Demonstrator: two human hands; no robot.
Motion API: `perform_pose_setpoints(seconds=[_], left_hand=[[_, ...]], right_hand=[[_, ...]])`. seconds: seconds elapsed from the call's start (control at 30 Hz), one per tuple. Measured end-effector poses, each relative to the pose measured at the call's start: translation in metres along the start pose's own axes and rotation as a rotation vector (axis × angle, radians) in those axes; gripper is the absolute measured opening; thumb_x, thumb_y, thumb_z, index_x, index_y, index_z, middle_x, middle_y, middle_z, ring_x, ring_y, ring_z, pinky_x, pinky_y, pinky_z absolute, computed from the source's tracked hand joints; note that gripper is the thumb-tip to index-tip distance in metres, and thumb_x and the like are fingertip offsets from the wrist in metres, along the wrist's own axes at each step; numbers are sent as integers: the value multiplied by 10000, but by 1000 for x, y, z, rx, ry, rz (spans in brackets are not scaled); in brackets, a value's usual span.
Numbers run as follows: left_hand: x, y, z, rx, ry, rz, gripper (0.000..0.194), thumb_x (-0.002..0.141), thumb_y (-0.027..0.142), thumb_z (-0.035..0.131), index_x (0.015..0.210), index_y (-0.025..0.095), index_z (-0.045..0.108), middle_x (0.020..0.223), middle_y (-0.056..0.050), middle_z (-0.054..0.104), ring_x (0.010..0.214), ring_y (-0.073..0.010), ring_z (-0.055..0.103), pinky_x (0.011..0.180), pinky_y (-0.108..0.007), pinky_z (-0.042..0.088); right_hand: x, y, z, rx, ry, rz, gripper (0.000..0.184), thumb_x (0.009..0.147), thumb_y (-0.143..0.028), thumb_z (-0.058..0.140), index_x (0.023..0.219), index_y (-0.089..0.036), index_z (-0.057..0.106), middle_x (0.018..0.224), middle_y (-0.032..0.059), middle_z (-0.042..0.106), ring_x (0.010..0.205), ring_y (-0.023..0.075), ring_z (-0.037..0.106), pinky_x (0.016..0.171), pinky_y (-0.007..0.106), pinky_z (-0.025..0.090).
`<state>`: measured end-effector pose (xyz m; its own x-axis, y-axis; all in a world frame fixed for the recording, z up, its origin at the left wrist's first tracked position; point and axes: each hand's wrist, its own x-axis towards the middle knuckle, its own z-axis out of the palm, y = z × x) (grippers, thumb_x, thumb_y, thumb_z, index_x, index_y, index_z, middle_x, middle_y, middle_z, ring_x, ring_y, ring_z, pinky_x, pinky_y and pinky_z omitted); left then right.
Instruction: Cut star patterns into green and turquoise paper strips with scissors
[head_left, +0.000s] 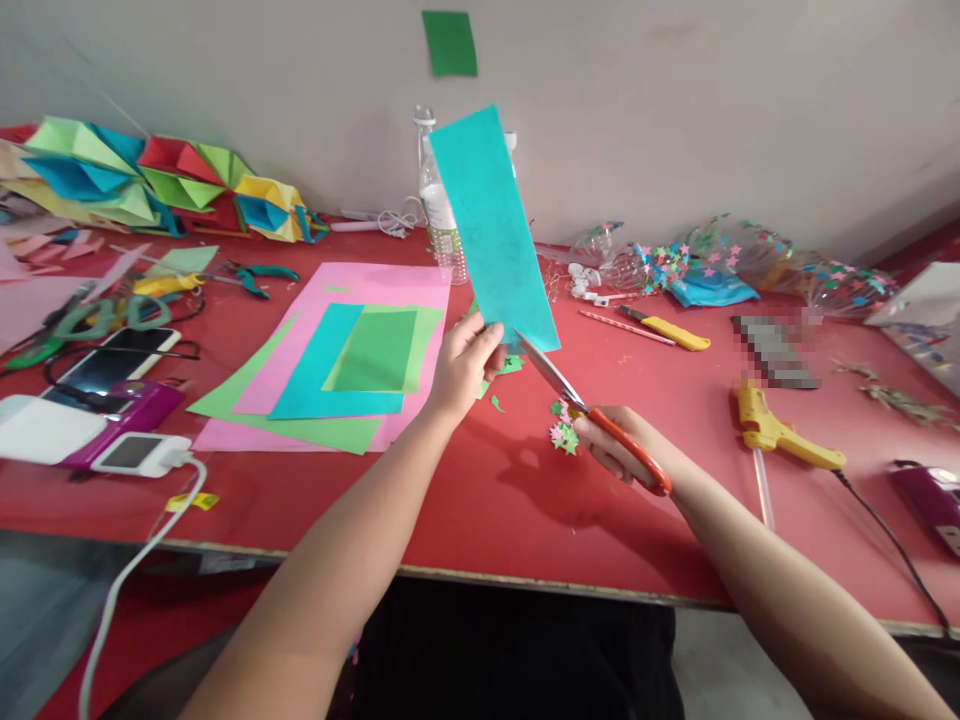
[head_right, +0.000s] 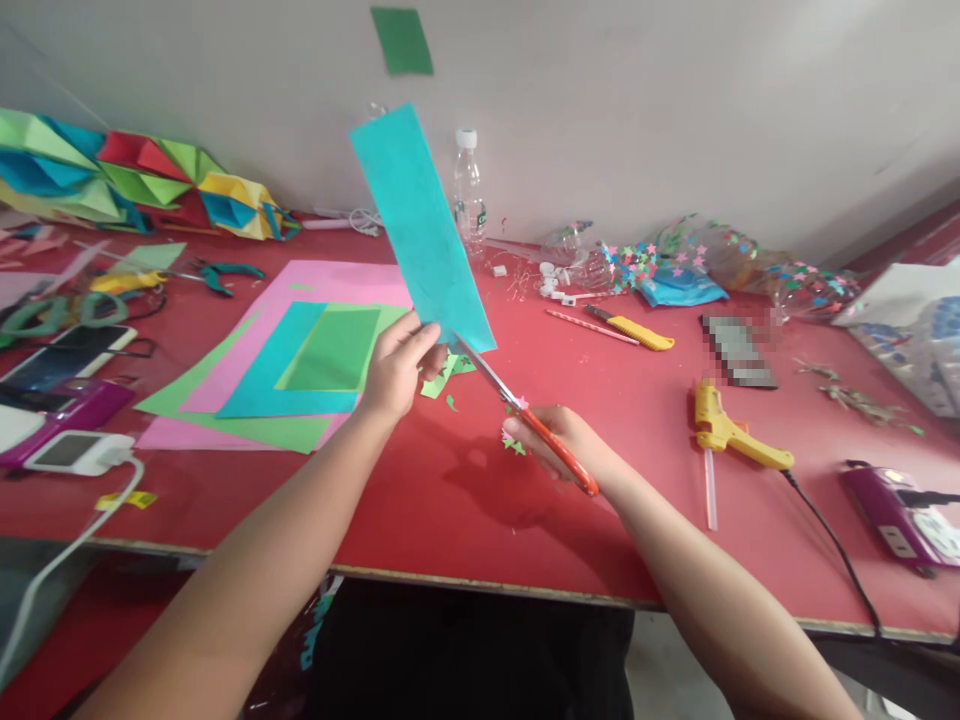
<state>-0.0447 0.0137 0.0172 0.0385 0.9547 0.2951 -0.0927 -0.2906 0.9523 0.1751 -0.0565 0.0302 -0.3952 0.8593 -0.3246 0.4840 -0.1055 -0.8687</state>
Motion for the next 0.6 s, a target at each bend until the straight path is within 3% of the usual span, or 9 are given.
perform_pose_setpoints(seconds=[0.3,0.6], left_hand=[[-5,-8,12,-109,33,-9,290,846,468,641,794,199,548,557,46,586,421,-68,519,410,-196,390],[-9,-11,21,-202,62,-68,313,814,472,682,788,199,531,584,33,608,462,-78,555,449,-198,441]], right_hand=[[1,4,6,61,4,-28,480,914,-648,460,721,-210,497,412,-76,434,353,88,397,426,225,364],[0,3,17,151,59,49,504,868,-703,471,749,-214,491,383,-84,416,318,86,369,374,214,325]])
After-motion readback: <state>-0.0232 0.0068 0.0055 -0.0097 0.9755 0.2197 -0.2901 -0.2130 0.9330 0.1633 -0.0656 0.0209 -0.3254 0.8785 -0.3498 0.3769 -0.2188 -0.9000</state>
